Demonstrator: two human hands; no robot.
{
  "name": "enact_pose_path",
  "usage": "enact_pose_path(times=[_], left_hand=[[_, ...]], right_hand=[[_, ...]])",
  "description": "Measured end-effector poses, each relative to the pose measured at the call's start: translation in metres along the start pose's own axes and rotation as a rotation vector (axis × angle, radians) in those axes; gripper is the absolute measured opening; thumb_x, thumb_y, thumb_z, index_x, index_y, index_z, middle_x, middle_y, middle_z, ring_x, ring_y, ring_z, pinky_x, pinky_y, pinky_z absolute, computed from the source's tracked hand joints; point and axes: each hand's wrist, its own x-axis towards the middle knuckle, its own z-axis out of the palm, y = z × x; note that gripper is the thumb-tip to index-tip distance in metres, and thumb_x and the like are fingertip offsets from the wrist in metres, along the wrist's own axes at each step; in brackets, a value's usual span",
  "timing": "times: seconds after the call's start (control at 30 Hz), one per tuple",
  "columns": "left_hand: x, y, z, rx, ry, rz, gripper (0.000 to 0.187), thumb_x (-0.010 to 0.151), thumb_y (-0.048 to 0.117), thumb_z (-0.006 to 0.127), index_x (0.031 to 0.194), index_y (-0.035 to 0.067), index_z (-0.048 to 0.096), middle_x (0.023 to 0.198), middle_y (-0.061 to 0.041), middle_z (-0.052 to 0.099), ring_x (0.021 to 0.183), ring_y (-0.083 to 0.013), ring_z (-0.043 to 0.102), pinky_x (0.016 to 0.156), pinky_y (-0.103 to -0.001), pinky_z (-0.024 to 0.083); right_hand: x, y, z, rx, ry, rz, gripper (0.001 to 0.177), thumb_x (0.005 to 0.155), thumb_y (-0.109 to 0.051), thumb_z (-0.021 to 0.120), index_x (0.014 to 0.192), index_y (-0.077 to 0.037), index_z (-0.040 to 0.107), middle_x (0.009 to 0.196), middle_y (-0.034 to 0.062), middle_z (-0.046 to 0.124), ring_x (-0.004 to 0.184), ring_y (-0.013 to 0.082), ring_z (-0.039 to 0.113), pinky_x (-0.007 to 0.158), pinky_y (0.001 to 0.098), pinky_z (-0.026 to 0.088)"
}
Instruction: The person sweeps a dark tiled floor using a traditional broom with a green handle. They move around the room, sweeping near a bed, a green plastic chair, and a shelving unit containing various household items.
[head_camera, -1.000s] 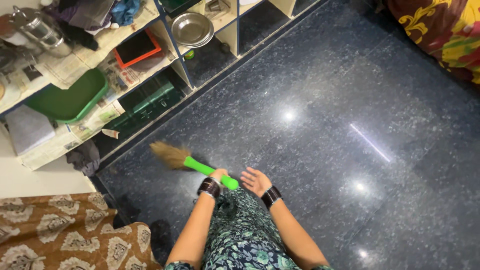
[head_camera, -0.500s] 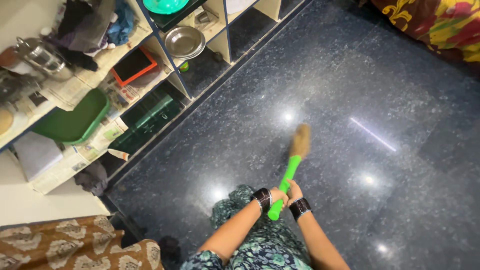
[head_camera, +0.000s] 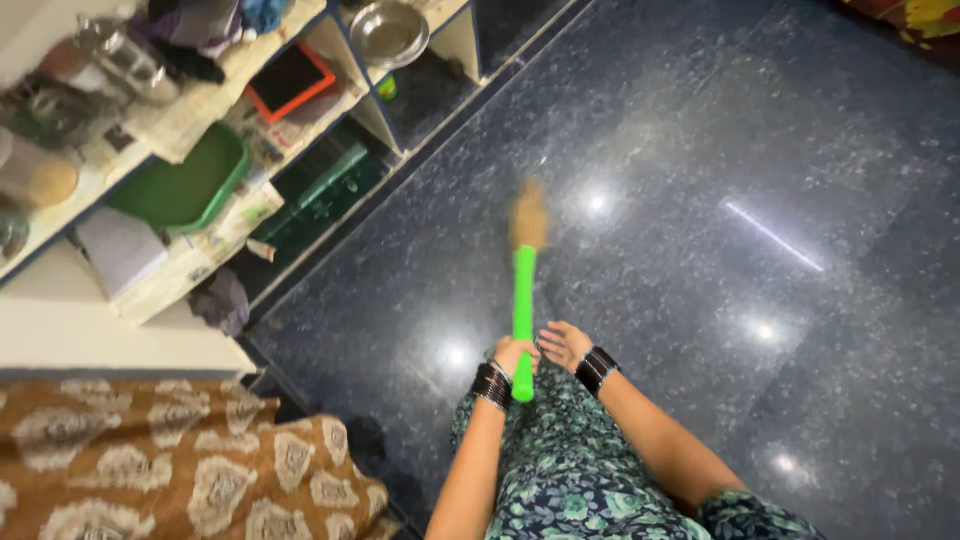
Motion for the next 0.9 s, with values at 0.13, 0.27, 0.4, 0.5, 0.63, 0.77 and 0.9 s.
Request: enact_pose_path(times=[0.13, 0.27, 0.4, 0.5, 0.63, 0.77, 0.9], left_hand=[[-0.017, -0.005, -0.022, -0.114, 0.296, 0.196, 0.007, 0.071, 0.002, 0.067, 0.072, 0.000, 0.061, 0.056, -0.014, 0.059, 0.043, -0.0266, 0.058, 0.042, -0.039, 0.049], [-0.033, 0.004, -0.058, -0.172, 0.576, 0.254, 0.010, 0.069, 0.001, 0.069, 0.067, -0.004, 0.061, 0.058, -0.017, 0.062, 0.044, -0.0285, 0.061, 0.042, -0.040, 0.049], [-0.054, 0.016, -0.097, -0.221, 0.748, 0.310, 0.010, 0.063, 0.001, 0.071, 0.064, -0.002, 0.061, 0.061, -0.015, 0.064, 0.046, -0.0281, 0.062, 0.043, -0.040, 0.050], [-0.064, 0.013, -0.100, -0.181, 0.863, 0.172, 0.013, 0.062, 0.005, 0.073, 0.065, 0.000, 0.062, 0.063, -0.014, 0.066, 0.049, -0.0276, 0.062, 0.046, -0.041, 0.051], [-0.049, -0.007, -0.063, 0.078, 0.702, 0.037, 0.015, 0.066, 0.015, 0.072, 0.073, 0.002, 0.067, 0.071, -0.014, 0.069, 0.057, -0.0255, 0.065, 0.053, -0.040, 0.052], [-0.013, -0.038, 0.018, 0.519, 0.411, -0.087, 0.023, 0.071, 0.024, 0.070, 0.080, 0.003, 0.071, 0.079, -0.013, 0.072, 0.066, -0.0234, 0.067, 0.060, -0.039, 0.053], [0.026, -0.063, 0.117, 0.889, 0.120, -0.115, 0.032, 0.075, 0.034, 0.068, 0.088, 0.005, 0.076, 0.086, -0.012, 0.075, 0.074, -0.0213, 0.070, 0.067, -0.038, 0.054]], right_hand=[[-0.015, 0.018, -0.008, -0.047, -0.158, 0.018, 0.051, 0.102, -0.032, 0.047, 0.147, -0.008, 0.048, 0.145, 0.0141, 0.059, 0.127, 0.0297, 0.061, 0.103, 0.0434, 0.052], [-0.029, 0.024, -0.022, -0.064, -0.270, 0.024, 0.052, 0.102, -0.031, 0.048, 0.148, -0.009, 0.046, 0.146, 0.0156, 0.057, 0.125, 0.0305, 0.061, 0.101, 0.0441, 0.052], [-0.039, 0.014, -0.035, -0.080, -0.272, 0.034, 0.053, 0.101, -0.031, 0.045, 0.150, -0.010, 0.045, 0.147, 0.0148, 0.056, 0.126, 0.0312, 0.060, 0.103, 0.0451, 0.051], [-0.045, 0.002, -0.045, -0.072, -0.287, 0.031, 0.054, 0.101, -0.030, 0.045, 0.150, -0.008, 0.044, 0.147, 0.0151, 0.055, 0.126, 0.0320, 0.059, 0.105, 0.0465, 0.051], [-0.046, -0.010, -0.057, -0.046, -0.293, 0.018, 0.054, 0.100, -0.030, 0.046, 0.149, -0.008, 0.046, 0.148, 0.0155, 0.055, 0.126, 0.0320, 0.059, 0.105, 0.0465, 0.050], [-0.048, -0.028, -0.076, -0.011, -0.242, -0.001, 0.050, 0.099, -0.028, 0.048, 0.145, -0.007, 0.049, 0.147, 0.0154, 0.056, 0.127, 0.0315, 0.059, 0.106, 0.0468, 0.049], [-0.065, -0.049, -0.116, 0.075, -0.178, -0.064, 0.051, 0.096, -0.028, 0.054, 0.142, -0.008, 0.050, 0.147, 0.0140, 0.056, 0.130, 0.0314, 0.057, 0.108, 0.0471, 0.047]])
